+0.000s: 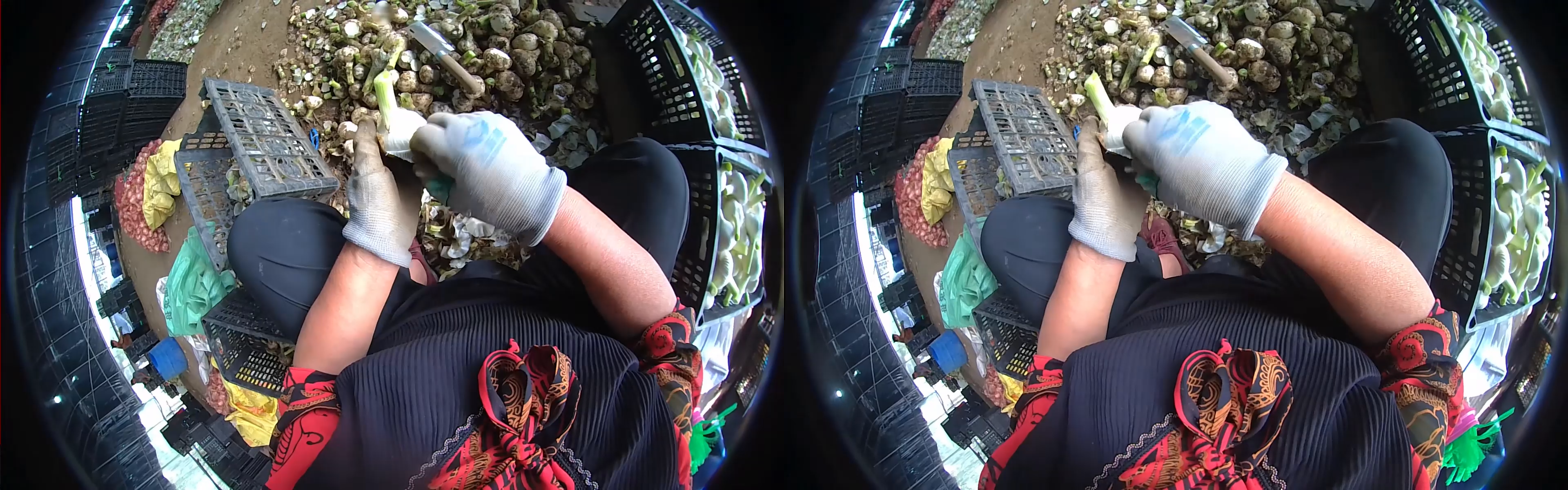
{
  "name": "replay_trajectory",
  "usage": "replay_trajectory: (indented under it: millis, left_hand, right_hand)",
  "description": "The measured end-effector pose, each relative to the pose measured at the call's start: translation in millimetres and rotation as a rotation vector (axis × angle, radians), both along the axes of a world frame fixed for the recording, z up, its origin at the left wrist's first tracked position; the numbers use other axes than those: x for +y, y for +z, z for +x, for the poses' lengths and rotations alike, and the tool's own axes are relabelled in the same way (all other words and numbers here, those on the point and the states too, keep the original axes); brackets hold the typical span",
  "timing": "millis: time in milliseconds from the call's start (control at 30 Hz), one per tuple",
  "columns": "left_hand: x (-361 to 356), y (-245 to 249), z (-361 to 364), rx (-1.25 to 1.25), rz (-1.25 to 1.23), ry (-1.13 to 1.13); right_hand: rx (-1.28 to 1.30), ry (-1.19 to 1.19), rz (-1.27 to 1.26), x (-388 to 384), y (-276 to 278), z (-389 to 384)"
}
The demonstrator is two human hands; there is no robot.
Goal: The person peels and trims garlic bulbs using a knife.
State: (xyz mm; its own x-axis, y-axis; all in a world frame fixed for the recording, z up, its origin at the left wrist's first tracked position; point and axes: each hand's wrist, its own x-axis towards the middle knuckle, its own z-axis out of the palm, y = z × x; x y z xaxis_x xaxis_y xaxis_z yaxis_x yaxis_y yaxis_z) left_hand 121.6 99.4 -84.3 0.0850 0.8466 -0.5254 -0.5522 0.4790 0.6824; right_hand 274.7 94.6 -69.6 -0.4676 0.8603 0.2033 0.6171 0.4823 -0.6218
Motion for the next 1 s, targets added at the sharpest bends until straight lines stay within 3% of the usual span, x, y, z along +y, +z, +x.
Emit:
replay_trajectory:
  millis: [67, 100, 133, 200, 333, 367, 533, 600, 667, 733, 767, 867, 933, 1000]
  left_hand:
    - [3.5, -1.0, -2.7, -0.076, 0.063, -0.043]
    - [2.4, 5.6, -6.0, -0.060, 0.103, -0.131]
    - [2.5, 9.9, -10.2, -0.099, 0.122, -0.208]
    - [3.1, 14.9, -14.3, -0.181, 0.160, -0.370]
    - [4.9, 9.9, -18.9, -0.142, 0.203, -0.363]
    - [6.7, 7.9, -21.9, -0.216, 0.247, -0.398]
    - [1.9, 12.3, -22.0, -0.014, 0.316, -0.229]
    - [2.5, 10.0, -20.4, 0.097, 0.307, -0.174]
    - [-4.1, 19.6, -15.8, 0.114, 0.310, -0.201]
    - [-6.4, 17.9, -16.9, 0.104, 0.262, -0.205]
    - [-6.7, 20.7, -16.0, 0.109, 0.280, -0.214]
    - [1.0, 17.7, -19.4, -0.199, 0.164, -0.205]
    - [2.2, 18.1, -20.1, -0.188, 0.175, -0.231]
    - [3.5, 11.0, -29.7, -0.143, 0.190, -0.246]
  right_hand:
    - [0.278, -0.033, -0.042, 3.1, -2.3, 5.7]
    - [0.581, -0.050, -0.463, 4.3, 7.0, 9.4]
    - [0.817, -0.048, -0.623, 8.2, 2.6, 12.8]
    - [0.985, -0.049, -0.849, 15.9, 0.3, 28.9]
    - [1.029, -0.006, -0.936, 14.8, 7.4, 36.3]
    - [0.977, -0.007, -0.913, 15.0, 10.7, 36.2]
    - [0.921, 0.138, -0.756, 5.3, 11.6, 17.2]
    - [0.832, 0.162, -0.754, -0.4, 13.5, 9.7]
    - [0.583, 0.180, -0.543, -1.2, 9.8, 5.6]
    - [0.531, 0.210, -0.500, -1.2, 8.9, 5.7]
    - [0.575, 0.215, -0.539, -1.4, 9.5, 7.1]
    - [0.763, 0.217, -0.715, -0.1, 17.8, 15.6]
    - [0.932, 0.207, -0.751, 2.0, 20.0, 22.7]
    - [0.846, 0.214, -0.781, 4.2, 21.9, 28.0]
